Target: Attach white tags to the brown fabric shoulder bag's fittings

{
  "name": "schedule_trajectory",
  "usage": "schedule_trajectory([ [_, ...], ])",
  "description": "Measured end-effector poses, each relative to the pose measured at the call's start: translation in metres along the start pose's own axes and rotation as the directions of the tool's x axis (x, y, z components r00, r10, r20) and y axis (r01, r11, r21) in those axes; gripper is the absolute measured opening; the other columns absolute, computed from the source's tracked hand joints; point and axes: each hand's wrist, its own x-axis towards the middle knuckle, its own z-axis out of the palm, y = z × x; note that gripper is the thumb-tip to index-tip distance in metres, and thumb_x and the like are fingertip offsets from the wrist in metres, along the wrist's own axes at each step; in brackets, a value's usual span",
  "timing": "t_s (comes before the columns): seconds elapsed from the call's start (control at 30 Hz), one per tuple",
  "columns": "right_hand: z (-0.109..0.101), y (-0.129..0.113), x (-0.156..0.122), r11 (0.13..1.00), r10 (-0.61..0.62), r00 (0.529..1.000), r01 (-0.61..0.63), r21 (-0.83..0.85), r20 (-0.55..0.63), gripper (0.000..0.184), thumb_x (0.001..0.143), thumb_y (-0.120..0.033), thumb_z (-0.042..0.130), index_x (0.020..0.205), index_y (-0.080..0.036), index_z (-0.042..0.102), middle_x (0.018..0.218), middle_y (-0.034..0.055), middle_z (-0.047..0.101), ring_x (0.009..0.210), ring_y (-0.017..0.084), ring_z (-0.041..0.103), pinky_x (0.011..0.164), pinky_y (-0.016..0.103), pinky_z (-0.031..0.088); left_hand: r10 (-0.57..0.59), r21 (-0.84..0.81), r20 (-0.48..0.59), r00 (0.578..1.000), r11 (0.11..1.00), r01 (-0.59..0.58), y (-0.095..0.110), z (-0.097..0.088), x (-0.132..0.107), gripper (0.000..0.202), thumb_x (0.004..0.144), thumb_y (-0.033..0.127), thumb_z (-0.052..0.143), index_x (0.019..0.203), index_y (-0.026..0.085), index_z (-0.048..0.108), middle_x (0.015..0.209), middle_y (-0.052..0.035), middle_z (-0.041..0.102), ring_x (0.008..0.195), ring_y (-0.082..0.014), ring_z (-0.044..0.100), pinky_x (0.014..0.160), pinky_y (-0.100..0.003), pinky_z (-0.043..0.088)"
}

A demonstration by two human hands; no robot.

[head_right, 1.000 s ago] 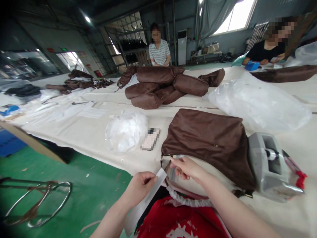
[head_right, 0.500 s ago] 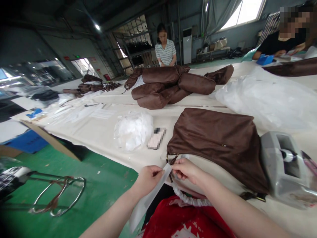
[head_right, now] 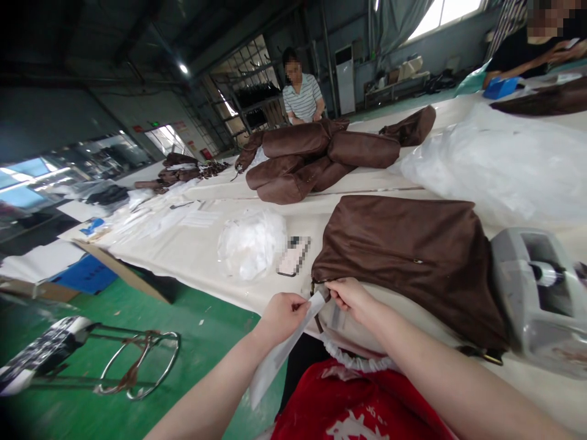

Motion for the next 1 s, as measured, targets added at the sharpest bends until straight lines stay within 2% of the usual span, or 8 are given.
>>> schedule_trajectory([
  [0.13, 0.003, -0.003, -0.003, 0.989, 0.021, 1.000, -0.023, 0.145, 0.019, 0.029, 0.081, -0.014, 0.056, 0.055, -0.018, 0.044, 0.044, -0.0076, 0.039, 0.034, 0.003, 0.027, 0.032, 0.016, 0.016, -0.027, -0.071, -0.024, 0.999, 0.997, 0.025, 0.003, 0.010, 0.001, 0.034, 0.082, 0.031, 0.046, 0.055, 0.015, 0.060, 0.052, 0.0026, 0.044, 0.053, -0.0100, 0.042, 0.049, -0.022, 0.026],
  [0.33, 0.017, -0.001, -0.008, 0.958, 0.056, 0.998, -0.056, 0.282, 0.007, 0.023, 0.088, -0.010, 0.048, 0.066, -0.017, 0.051, 0.056, -0.0023, 0.051, 0.041, 0.005, 0.040, 0.035, 0.014, 0.030, -0.016, -0.075, -0.129, 0.992, 0.997, 0.006, 0.005, 0.016, -0.010, 0.032, 0.084, 0.029, 0.045, 0.060, 0.015, 0.062, 0.055, 0.0017, 0.053, 0.053, -0.0095, 0.046, 0.051, -0.021, 0.030],
  [0.5, 0.018, -0.002, -0.013, 0.959, 0.073, 0.997, -0.075, 0.273, 0.016, 0.024, 0.086, -0.011, 0.054, 0.063, -0.016, 0.050, 0.051, -0.0033, 0.048, 0.038, 0.004, 0.035, 0.032, 0.014, 0.022, -0.037, -0.029, -0.200, 0.979, 0.999, 0.032, 0.004, 0.012, -0.003, 0.030, 0.084, 0.028, 0.046, 0.064, 0.016, 0.065, 0.060, -0.0003, 0.060, 0.053, -0.0102, 0.051, 0.052, -0.021, 0.032],
  [0.6, 0.013, -0.002, -0.013, 0.966, 0.069, 0.998, -0.067, 0.251, 0.004, 0.025, 0.085, -0.012, 0.055, 0.061, -0.016, 0.050, 0.049, -0.0039, 0.047, 0.036, 0.004, 0.034, 0.032, 0.014, 0.020, -0.008, 0.009, -0.193, 0.981, 1.000, 0.010, 0.005, 0.014, 0.008, 0.031, 0.085, 0.028, 0.046, 0.064, 0.016, 0.066, 0.062, -0.0015, 0.063, 0.055, -0.0111, 0.053, 0.054, -0.021, 0.033],
  [0.83, 0.003, -0.003, -0.011, 0.976, 0.052, 0.998, -0.046, 0.211, -0.022, 0.026, 0.089, -0.017, 0.044, 0.064, -0.015, 0.052, 0.051, -0.0015, 0.050, 0.036, 0.004, 0.034, 0.031, 0.016, 0.016, 0.031, 0.125, -0.147, 0.989, 0.992, -0.012, 0.007, 0.021, 0.024, 0.033, 0.086, 0.030, 0.046, 0.067, 0.017, 0.070, 0.063, -0.0026, 0.066, 0.057, -0.0118, 0.053, 0.055, -0.023, 0.032],
  [1.0, 0.000, 0.000, -0.012, 0.987, -0.005, 1.000, 0.006, 0.162, -0.009, 0.026, 0.089, -0.018, 0.043, 0.065, -0.015, 0.053, 0.049, -0.0006, 0.051, 0.035, 0.006, 0.035, 0.032, 0.018, 0.015, 0.041, 0.182, -0.140, 0.989, 0.983, -0.015, 0.010, 0.022, 0.032, 0.033, 0.087, 0.029, 0.044, 0.071, 0.017, 0.071, 0.070, -0.0043, 0.069, 0.059, -0.0129, 0.055, 0.056, -0.024, 0.032],
])
